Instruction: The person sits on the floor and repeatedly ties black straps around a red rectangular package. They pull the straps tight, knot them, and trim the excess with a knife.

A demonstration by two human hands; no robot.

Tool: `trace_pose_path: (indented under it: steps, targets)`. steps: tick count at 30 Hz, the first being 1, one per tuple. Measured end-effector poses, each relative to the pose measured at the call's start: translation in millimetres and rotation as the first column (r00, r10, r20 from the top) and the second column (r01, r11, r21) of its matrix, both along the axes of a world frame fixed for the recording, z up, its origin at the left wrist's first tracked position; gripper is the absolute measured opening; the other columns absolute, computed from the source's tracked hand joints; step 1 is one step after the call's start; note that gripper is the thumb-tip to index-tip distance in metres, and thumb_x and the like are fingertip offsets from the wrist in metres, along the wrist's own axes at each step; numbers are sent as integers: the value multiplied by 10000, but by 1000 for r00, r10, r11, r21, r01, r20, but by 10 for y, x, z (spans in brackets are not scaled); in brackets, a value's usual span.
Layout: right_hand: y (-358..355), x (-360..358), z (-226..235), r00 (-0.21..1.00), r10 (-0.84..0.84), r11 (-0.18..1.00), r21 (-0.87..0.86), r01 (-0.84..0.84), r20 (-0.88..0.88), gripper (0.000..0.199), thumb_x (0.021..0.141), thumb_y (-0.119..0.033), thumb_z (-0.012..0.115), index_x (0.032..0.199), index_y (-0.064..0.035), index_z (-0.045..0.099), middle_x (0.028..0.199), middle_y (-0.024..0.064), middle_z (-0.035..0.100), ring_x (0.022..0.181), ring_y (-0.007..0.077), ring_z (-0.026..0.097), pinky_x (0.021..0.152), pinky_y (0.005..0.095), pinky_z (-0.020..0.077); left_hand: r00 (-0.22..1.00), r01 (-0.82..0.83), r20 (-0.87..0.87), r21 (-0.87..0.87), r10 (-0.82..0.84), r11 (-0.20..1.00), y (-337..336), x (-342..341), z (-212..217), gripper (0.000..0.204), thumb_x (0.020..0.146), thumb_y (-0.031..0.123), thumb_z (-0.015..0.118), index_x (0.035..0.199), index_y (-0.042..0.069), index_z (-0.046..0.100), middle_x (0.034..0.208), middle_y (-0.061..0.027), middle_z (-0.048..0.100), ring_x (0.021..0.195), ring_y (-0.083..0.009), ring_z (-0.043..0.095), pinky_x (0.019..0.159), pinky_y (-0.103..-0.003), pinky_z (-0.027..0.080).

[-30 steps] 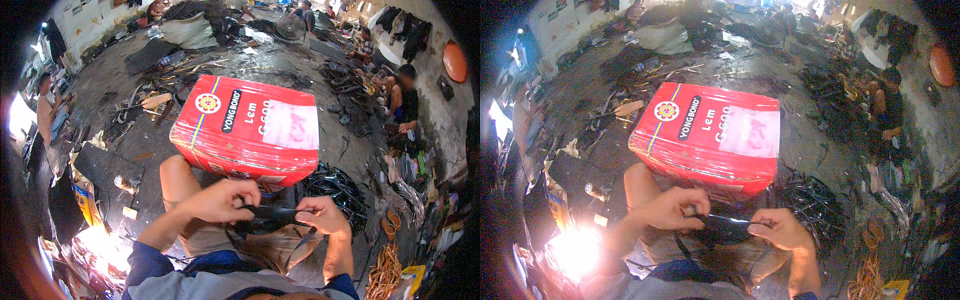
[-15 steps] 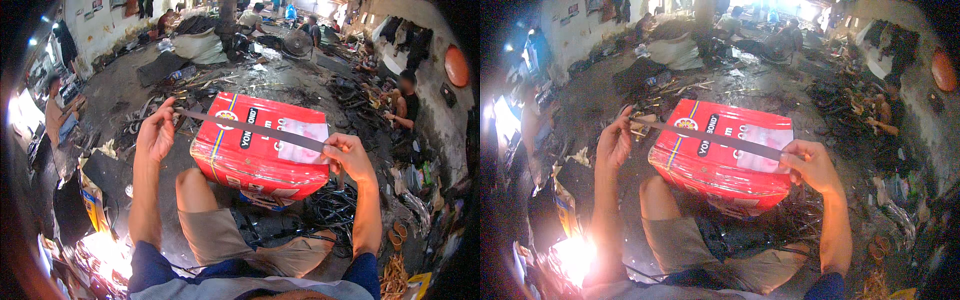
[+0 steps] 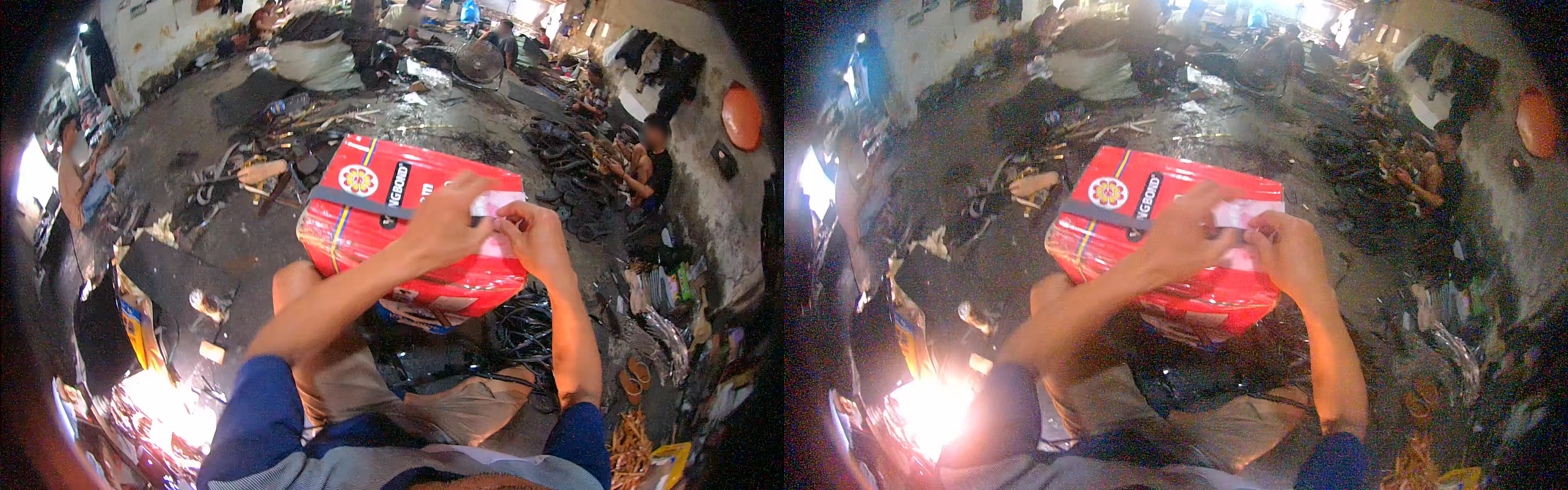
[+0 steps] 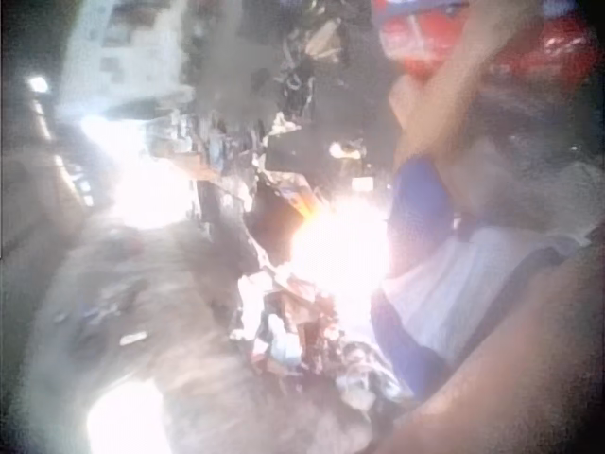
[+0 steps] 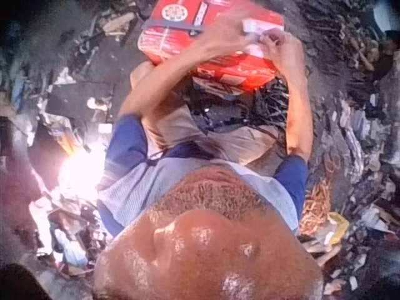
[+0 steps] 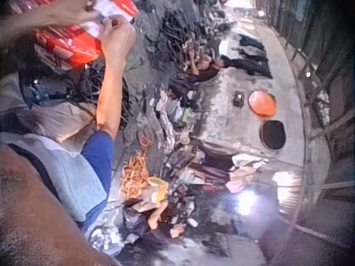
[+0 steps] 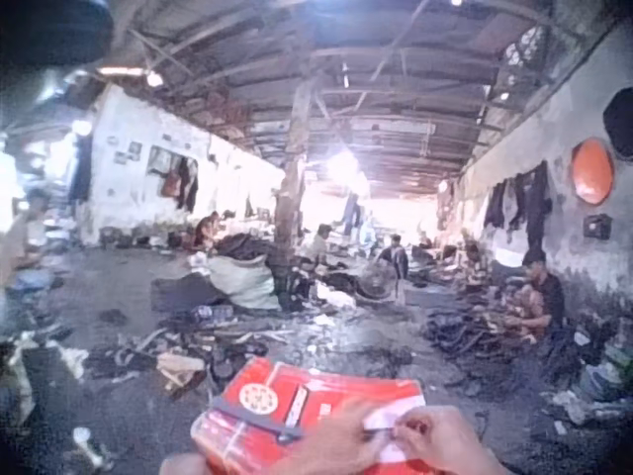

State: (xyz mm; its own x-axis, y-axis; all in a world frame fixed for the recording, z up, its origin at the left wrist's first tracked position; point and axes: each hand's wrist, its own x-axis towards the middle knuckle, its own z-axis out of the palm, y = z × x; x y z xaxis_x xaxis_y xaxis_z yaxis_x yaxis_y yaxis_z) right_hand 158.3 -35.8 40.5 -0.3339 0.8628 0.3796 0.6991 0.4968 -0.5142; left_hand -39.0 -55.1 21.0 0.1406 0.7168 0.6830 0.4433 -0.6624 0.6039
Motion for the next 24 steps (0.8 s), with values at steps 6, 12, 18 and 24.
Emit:
trace_pose_path:
  steps: [6, 12, 18, 24]
  targets:
    - [-53, 107, -101, 993, -116, 988, 99, 117, -21, 179, 830, -178, 758, 943, -49, 708, 795, 148, 686, 669, 309, 658, 640, 418, 502, 986, 144, -59, -137, -153, 980, 419, 296, -342, 277, 789, 143, 719, 1037, 26, 684, 925, -183, 666, 826, -324, 676, 763, -429, 543]
    - [-145, 158, -102, 996, -81, 972, 223, 70, 41, 139, 799, -172, 773, 901, -86, 733, 858, 110, 629, 711, 291, 627, 661, 400, 499, 991, 131, -22, -106, -134, 986, 318, 289, -414, 149, 815, 126, 731, 933, 35, 736, 903, -149, 662, 830, -324, 674, 762, -412, 542]
    - [-203, 226, -97, 998, -61, 984, 168, 66, -34, 112, 786, -132, 788, 868, -62, 757, 852, 94, 580, 707, 237, 600, 642, 356, 494, 988, 137, -85, 62, -132, 989, 296, 290, -457, 118, 840, 114, 723, 927, 39, 746, 908, -125, 653, 847, -316, 664, 754, -400, 540]
    - [-185, 238, -111, 998, 15, 983, 181, -2, -68, 105, 781, -91, 783, 862, -34, 747, 827, 85, 551, 696, 210, 569, 609, 327, 471, 974, 182, -143, 47, -173, 982, 337, 258, -437, 142, 826, 144, 739, 917, 35, 731, 886, -135, 645, 824, -323, 646, 731, -418, 529]
